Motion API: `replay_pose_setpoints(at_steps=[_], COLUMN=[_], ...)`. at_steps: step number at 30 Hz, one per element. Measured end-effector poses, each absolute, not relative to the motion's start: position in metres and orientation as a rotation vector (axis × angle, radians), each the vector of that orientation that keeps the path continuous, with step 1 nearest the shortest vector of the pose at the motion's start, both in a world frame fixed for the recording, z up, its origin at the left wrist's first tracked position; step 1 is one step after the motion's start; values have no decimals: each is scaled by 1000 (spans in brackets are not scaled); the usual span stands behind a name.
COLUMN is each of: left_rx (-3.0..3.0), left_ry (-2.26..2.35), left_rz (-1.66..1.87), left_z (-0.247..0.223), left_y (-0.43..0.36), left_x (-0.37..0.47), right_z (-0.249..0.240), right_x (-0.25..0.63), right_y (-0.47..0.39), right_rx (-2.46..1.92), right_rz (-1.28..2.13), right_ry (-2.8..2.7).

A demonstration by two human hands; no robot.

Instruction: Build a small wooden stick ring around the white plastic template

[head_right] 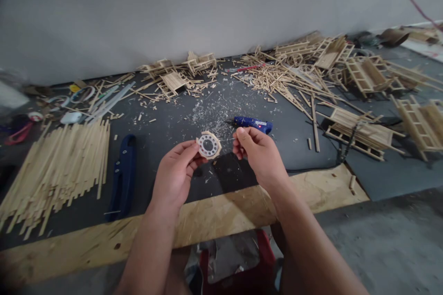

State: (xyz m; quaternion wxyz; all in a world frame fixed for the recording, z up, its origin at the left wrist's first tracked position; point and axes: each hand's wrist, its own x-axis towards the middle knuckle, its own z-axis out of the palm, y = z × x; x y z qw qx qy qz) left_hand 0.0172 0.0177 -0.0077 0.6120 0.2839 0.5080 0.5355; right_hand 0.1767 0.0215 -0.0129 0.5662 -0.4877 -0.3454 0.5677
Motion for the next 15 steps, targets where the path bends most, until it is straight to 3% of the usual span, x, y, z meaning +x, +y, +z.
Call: replay_pose_setpoints(at_steps=[15], left_rx=[705], left_ry=[1125], left_rz=[1243], left_z=[-9], left_y=[17], left_x=[15], right_z=[-16], right_x=[181], right_y=[22], right_rx=[-1269], right_rz=[1249], right_ry=[-1170])
